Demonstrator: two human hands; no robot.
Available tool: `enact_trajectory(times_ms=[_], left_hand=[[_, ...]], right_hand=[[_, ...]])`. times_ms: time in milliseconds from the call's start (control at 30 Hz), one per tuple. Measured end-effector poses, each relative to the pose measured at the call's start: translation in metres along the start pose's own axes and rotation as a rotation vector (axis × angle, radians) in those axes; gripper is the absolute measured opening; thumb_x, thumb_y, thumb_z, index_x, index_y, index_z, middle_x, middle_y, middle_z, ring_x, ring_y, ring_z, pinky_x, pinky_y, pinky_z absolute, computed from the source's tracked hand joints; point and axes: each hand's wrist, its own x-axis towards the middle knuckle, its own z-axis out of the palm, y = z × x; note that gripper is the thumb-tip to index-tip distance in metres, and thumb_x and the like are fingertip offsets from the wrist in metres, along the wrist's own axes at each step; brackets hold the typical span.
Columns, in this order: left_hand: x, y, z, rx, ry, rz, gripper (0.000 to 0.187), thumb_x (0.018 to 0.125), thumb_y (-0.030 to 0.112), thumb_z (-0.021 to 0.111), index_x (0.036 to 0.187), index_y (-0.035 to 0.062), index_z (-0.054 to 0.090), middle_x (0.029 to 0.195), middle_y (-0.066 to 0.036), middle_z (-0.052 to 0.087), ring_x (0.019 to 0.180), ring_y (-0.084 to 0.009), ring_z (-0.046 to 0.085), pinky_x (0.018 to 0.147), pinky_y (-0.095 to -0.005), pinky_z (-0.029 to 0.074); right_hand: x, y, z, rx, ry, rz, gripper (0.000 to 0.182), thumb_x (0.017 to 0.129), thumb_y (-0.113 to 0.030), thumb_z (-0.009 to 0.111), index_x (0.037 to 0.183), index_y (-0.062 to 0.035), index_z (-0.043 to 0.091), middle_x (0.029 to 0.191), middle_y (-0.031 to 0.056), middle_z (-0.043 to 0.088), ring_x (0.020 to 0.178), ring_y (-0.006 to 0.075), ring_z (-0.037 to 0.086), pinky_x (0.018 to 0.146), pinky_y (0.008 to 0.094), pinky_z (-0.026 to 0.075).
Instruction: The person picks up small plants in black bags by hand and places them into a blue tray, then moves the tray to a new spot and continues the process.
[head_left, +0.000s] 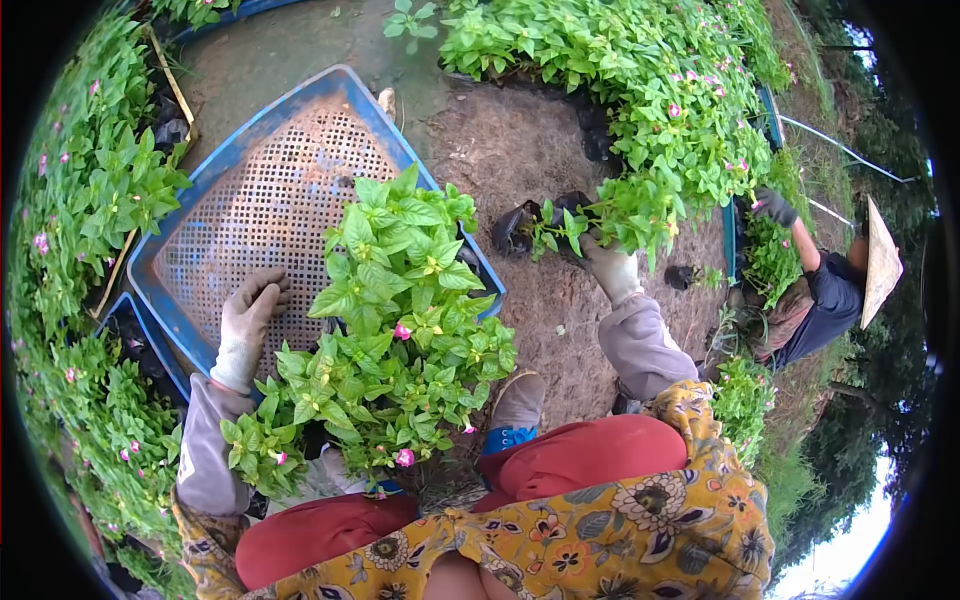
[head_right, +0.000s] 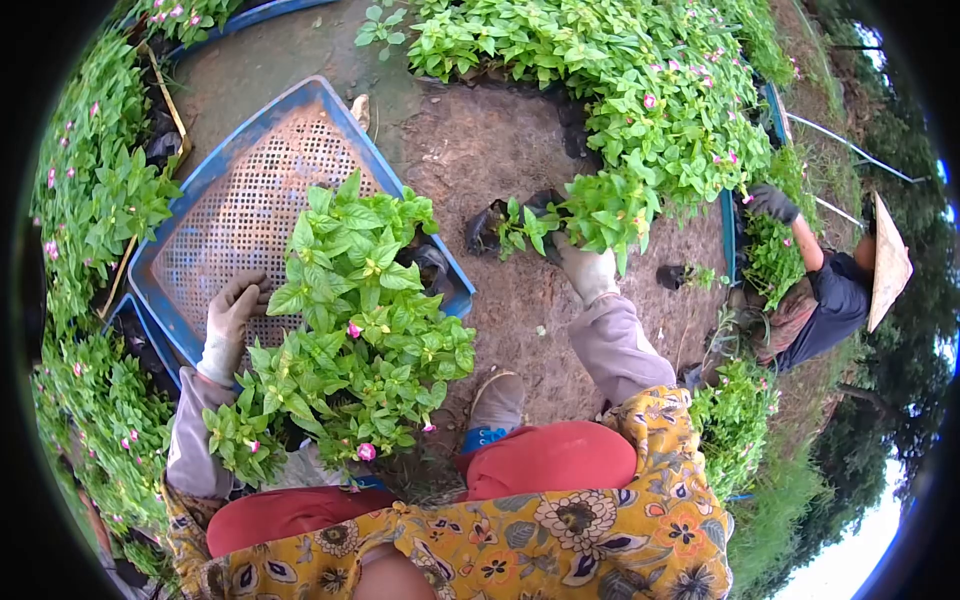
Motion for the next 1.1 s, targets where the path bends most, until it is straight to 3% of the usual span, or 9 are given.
enact_trajectory(times_ms=[100,200,367,500,600,633,733,867,1100], left_hand=[[0.001,-0.002,-0.001,0.009,0.003,-0.014,0.034,0.095,0.02,0.056,0.121,-0.0014,0.057,0.107,-0.007,0.064,0.09,-0.0125,0.06,0.081,-0.0251,0.049],[0.003,0.0,0.001,0.001,0.0,-0.038,0.033,0.095,0.02,0.056,0.12,-0.0015,0.057,0.107,-0.007,0.064,0.089,-0.0121,0.06,0.08,-0.0244,0.049],[0.001,0.001,0.001,-0.057,0.017,-0.023,0.032,0.095,0.019,0.055,0.119,-0.0017,0.057,0.107,-0.007,0.064,0.088,-0.0113,0.06,0.079,-0.0235,0.049],[-0.004,0.004,-0.001,-0.076,0.021,-0.01,0.032,0.095,0.019,0.055,0.118,-0.0021,0.058,0.106,-0.007,0.063,0.087,-0.0109,0.059,0.078,-0.0232,0.049],[-0.002,-0.002,-0.003,-0.083,0.017,-0.007,0.031,0.095,0.019,0.055,0.118,-0.0019,0.058,0.105,-0.007,0.063,0.086,-0.0107,0.059,0.077,-0.0232,0.049],[-0.001,-0.002,-0.004,-0.083,0.015,-0.007,0.031,0.095,0.019,0.055,0.118,-0.0017,0.058,0.105,-0.006,0.063,0.086,-0.0106,0.059,0.077,-0.0233,0.049],[0.0,0.0,-0.003,-0.085,0.008,-0.02,0.031,0.095,0.018,0.055,0.118,-0.0013,0.058,0.105,-0.006,0.063,0.086,-0.0105,0.059,0.077,-0.0231,0.049],[-0.006,0.004,-0.003,-0.087,0.026,-0.022,0.031,0.095,0.018,0.054,0.119,-0.0016,0.058,0.106,-0.005,0.063,0.087,-0.0102,0.059,0.078,-0.0228,0.048],[-0.029,0.016,-0.024,0.082,-0.079,-0.063,0.038,0.096,0.021,0.051,0.125,-0.0039,0.054,0.116,-0.009,0.061,0.099,-0.0133,0.058,0.088,-0.0259,0.046]], right_hand=[[0.022,-0.004,-0.015,0.323,-0.129,0.118,0.024,0.086,-0.026,0.068,0.091,-0.0024,0.066,0.081,0.0133,0.067,0.08,0.0233,0.063,0.071,0.0373,0.048],[0.044,-0.019,-0.029,0.2,0.112,-0.46,0.019,0.083,-0.018,0.068,0.085,-0.0008,0.06,0.082,0.0145,0.062,0.077,0.029,0.059,0.069,0.0371,0.046],[0.058,-0.014,-0.04,0.118,-0.328,-0.335,0.018,0.081,-0.02,0.069,0.087,-0.004,0.062,0.083,0.0162,0.061,0.079,0.0332,0.06,0.069,0.0389,0.047],[0.034,-0.008,-0.043,-0.32,-0.122,-0.183,0.032,0.079,-0.029,0.069,0.104,-0.0097,0.065,0.092,0.0172,0.067,0.089,0.0324,0.065,0.077,0.0415,0.051],[0.028,0.024,-0.02,0.047,-0.199,-0.07,0.039,0.076,-0.029,0.07,0.108,-0.0074,0.063,0.098,0.0149,0.069,0.091,0.0315,0.066,0.08,0.0409,0.051],[0.021,0.02,-0.022,-0.011,-0.114,-0.095,0.044,0.074,-0.027,0.072,0.112,-0.0052,0.063,0.097,0.0127,0.07,0.086,0.03,0.067,0.079,0.0385,0.052],[0.019,0.043,-0.009,0.111,-0.269,0.135,0.048,0.073,-0.021,0.074,0.117,-0.0058,0.062,0.089,0.0113,0.07,0.079,0.0253,0.067,0.074,0.0346,0.052],[-0.02,0.008,0.001,0.261,0.063,0.044,0.045,0.073,-0.015,0.075,0.116,-0.0078,0.063,0.081,0.0078,0.069,0.071,0.0178,0.065,0.067,0.0318,0.051],[0.003,-0.01,-0.007,0.024,0.054,-0.086,0.027,0.077,-0.026,0.071,0.1,-0.0104,0.069,0.086,0.0145,0.068,0.077,0.0313,0.066,0.071,0.0372,0.052]])
